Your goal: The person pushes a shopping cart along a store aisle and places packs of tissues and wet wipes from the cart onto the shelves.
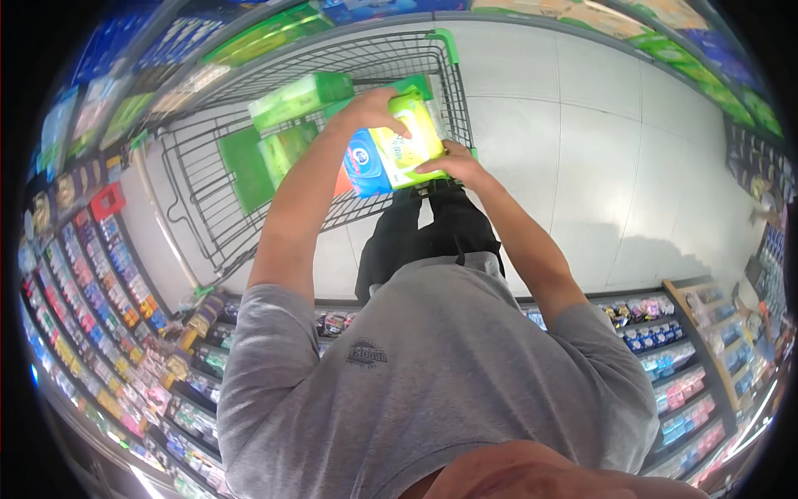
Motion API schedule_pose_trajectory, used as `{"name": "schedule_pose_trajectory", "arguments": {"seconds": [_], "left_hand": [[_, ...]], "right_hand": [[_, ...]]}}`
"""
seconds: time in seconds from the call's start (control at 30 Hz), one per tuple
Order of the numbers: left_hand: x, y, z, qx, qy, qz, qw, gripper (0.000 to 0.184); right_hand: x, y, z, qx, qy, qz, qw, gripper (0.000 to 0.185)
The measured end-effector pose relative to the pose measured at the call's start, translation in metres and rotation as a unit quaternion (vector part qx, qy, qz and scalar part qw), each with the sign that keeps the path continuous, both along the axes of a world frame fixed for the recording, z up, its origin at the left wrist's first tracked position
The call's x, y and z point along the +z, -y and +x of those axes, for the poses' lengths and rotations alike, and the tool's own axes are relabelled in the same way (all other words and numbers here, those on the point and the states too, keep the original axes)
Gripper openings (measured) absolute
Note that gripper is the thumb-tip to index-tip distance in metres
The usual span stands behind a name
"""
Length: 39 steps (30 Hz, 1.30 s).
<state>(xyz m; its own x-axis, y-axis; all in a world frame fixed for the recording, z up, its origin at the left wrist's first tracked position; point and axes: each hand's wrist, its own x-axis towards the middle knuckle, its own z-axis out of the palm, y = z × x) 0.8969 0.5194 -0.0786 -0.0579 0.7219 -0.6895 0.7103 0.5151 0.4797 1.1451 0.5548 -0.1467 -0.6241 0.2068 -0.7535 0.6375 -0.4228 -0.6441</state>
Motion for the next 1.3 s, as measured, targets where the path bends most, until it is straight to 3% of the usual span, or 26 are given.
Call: {"name": "schedule_pose_trajectory", "arguments": {"seconds": [0.03, 0.1, 0.17, 0.2, 0.3, 0.37, 0.4, 0.43, 0.5, 0.6, 0.73, 0.8, 0.87, 0.97, 1.03, 1.3], "left_hand": [[0.015, 0.001, -0.001, 0.017, 0.016, -0.003, 1.0, 0.095], [0.037, 0.01, -0.003, 0.046, -0.006, 0.026, 0.999, 0.095], [0.068, 0.026, -0.004, 0.117, -0.009, 0.038, 0.992, 0.095], [0.072, 0.036, -0.007, 0.127, -0.015, 0.042, 0.991, 0.095], [0.074, 0.075, -0.015, 0.251, 0.003, 0.092, 0.964, 0.1], [0.078, 0.104, -0.023, 0.356, 0.099, 0.092, 0.924, 0.103], [0.116, 0.116, -0.013, 0.394, 0.09, 0.09, 0.91, 0.094], [0.118, 0.134, -0.011, 0.406, 0.087, 0.094, 0.905, 0.094], [0.121, 0.171, -0.01, 0.491, 0.29, 0.175, 0.802, 0.081], [0.141, 0.226, -0.006, 0.552, 0.329, 0.199, 0.74, 0.072], [0.172, 0.306, 0.013, 0.63, 0.331, 0.347, 0.611, 0.063], [0.177, 0.354, 0.021, 0.633, 0.321, 0.4, 0.58, 0.061], [0.185, 0.403, 0.041, 0.668, 0.306, 0.452, 0.505, 0.057], [0.187, 0.479, 0.071, 0.7, 0.263, 0.469, 0.47, 0.054], [0.185, 0.529, 0.09, 0.718, 0.24, 0.48, 0.443, 0.053], [0.161, 0.696, 0.149, 0.772, 0.187, 0.508, 0.334, 0.051]], "right_hand": [[0.014, -0.003, 0.002, -0.018, -0.017, -0.016, 1.0, 0.085], [0.025, -0.008, -0.005, -0.024, -0.041, 0.009, 0.999, 0.074], [0.08, -0.017, -0.011, -0.058, -0.052, -0.082, 0.994, 0.067], [0.09, -0.018, -0.015, -0.062, -0.053, -0.071, 0.994, 0.065], [0.128, -0.028, -0.032, 0.011, -0.085, -0.073, 0.994, 0.063], [0.125, -0.031, -0.042, 0.033, -0.103, -0.06, 0.992, 0.066], [0.13, -0.03, -0.05, 0.017, -0.108, -0.056, 0.992, 0.066], [0.136, -0.026, -0.058, 0.003, -0.114, -0.053, 0.992, 0.066], [0.164, -0.014, -0.079, 0.018, -0.134, -0.044, 0.99, 0.063], [0.197, 0.014, -0.112, 0.044, -0.18, -0.008, 0.983, 0.054], [0.223, 0.085, -0.148, -0.019, -0.247, -0.072, 0.966, 0.05], [0.242, 0.136, -0.157, 0.024, -0.29, -0.087, 0.953, 0.052], [0.254, 0.189, -0.161, 0.062, -0.323, -0.106, 0.938, 0.054], [0.263, 0.268, -0.162, 0.166, -0.34, -0.091, 0.921, 0.058], [0.264, 0.321, -0.161, 0.212, -0.288, -0.109, 0.928, 0.058], [0.246, 0.503, -0.16, 0.299, -0.25, -0.101, 0.915, 0.053]]}}
